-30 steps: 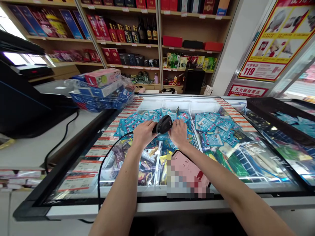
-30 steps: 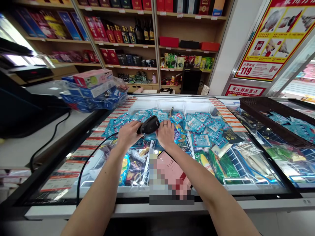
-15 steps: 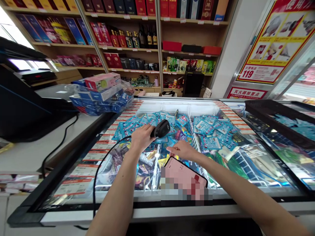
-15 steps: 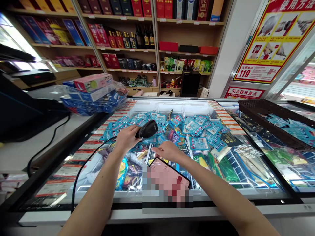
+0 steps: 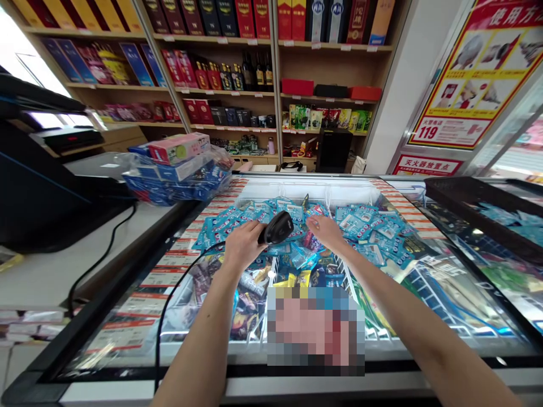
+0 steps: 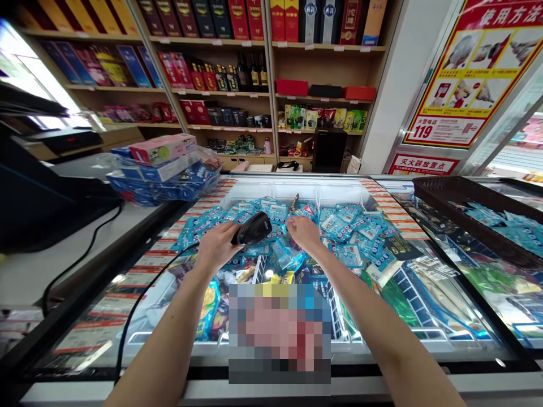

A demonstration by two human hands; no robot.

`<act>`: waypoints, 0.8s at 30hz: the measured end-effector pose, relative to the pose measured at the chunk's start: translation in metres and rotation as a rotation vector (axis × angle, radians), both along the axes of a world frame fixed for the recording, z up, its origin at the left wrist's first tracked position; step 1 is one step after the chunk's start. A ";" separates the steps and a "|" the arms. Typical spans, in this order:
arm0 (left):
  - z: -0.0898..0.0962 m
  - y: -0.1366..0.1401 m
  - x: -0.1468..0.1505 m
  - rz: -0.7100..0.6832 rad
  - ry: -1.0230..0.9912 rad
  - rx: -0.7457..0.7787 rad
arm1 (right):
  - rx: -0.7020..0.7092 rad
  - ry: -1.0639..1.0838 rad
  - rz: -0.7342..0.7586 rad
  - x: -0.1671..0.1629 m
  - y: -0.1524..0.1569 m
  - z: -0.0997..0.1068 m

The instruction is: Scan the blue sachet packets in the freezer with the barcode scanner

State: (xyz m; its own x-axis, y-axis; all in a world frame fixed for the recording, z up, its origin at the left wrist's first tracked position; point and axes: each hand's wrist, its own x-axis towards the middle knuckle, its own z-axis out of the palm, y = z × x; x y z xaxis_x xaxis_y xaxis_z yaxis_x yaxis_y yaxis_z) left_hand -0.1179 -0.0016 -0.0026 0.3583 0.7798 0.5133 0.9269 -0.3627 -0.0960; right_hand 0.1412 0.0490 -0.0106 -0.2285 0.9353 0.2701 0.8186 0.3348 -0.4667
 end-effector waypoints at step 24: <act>0.000 -0.002 0.019 -0.134 0.056 0.037 | 0.042 0.058 -0.204 0.016 -0.011 -0.036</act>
State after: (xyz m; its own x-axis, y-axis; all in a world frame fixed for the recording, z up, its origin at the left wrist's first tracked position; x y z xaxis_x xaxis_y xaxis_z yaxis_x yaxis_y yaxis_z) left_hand -0.0987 -0.0037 -0.0028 0.4871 0.7035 0.5175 0.8631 -0.4784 -0.1620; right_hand 0.1567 0.0383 -0.0464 -0.0184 0.9484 0.3165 0.8437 0.1846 -0.5040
